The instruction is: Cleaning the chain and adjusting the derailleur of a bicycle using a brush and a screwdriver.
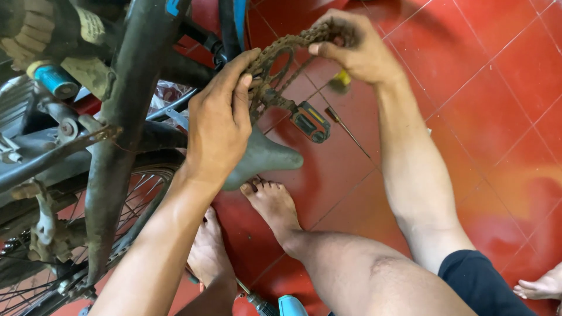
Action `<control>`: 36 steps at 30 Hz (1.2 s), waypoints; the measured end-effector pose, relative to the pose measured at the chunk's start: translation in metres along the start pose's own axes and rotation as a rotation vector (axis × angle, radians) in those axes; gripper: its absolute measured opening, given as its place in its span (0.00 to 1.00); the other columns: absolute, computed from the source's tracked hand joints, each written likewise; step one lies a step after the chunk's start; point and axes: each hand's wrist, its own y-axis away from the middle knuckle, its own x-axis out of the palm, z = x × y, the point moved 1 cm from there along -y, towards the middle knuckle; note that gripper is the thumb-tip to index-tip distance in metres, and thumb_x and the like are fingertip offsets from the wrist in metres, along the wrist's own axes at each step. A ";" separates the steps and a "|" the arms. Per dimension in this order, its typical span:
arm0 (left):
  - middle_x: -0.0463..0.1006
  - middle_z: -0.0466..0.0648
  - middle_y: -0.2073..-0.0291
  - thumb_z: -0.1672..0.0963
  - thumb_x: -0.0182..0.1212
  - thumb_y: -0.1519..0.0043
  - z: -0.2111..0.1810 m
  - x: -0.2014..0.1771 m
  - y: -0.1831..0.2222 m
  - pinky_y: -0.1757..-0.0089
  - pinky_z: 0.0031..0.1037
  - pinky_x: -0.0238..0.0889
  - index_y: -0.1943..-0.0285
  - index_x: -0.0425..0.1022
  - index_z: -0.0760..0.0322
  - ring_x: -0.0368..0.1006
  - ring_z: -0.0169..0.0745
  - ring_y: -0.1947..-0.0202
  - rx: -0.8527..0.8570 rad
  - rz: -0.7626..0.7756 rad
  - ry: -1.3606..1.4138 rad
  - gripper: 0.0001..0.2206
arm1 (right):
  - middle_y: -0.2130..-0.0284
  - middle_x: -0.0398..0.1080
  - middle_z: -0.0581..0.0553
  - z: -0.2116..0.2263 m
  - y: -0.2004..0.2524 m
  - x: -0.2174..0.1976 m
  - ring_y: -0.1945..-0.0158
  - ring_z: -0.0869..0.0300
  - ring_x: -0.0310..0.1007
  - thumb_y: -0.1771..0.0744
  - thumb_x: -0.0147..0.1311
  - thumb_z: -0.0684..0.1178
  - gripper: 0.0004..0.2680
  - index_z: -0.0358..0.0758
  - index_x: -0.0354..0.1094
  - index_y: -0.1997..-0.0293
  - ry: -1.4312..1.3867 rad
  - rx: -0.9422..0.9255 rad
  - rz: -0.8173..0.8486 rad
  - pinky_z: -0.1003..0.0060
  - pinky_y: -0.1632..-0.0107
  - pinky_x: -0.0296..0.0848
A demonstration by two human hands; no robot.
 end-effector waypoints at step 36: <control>0.79 0.59 0.42 0.65 0.50 0.30 -0.001 -0.001 0.000 0.51 0.35 0.74 0.36 0.69 0.72 0.82 0.53 0.51 0.003 0.006 0.003 0.14 | 0.62 0.72 0.52 0.016 0.009 0.001 0.66 0.69 0.58 0.31 0.55 0.35 0.06 0.36 0.71 0.50 0.096 0.000 -0.093 0.75 0.59 0.59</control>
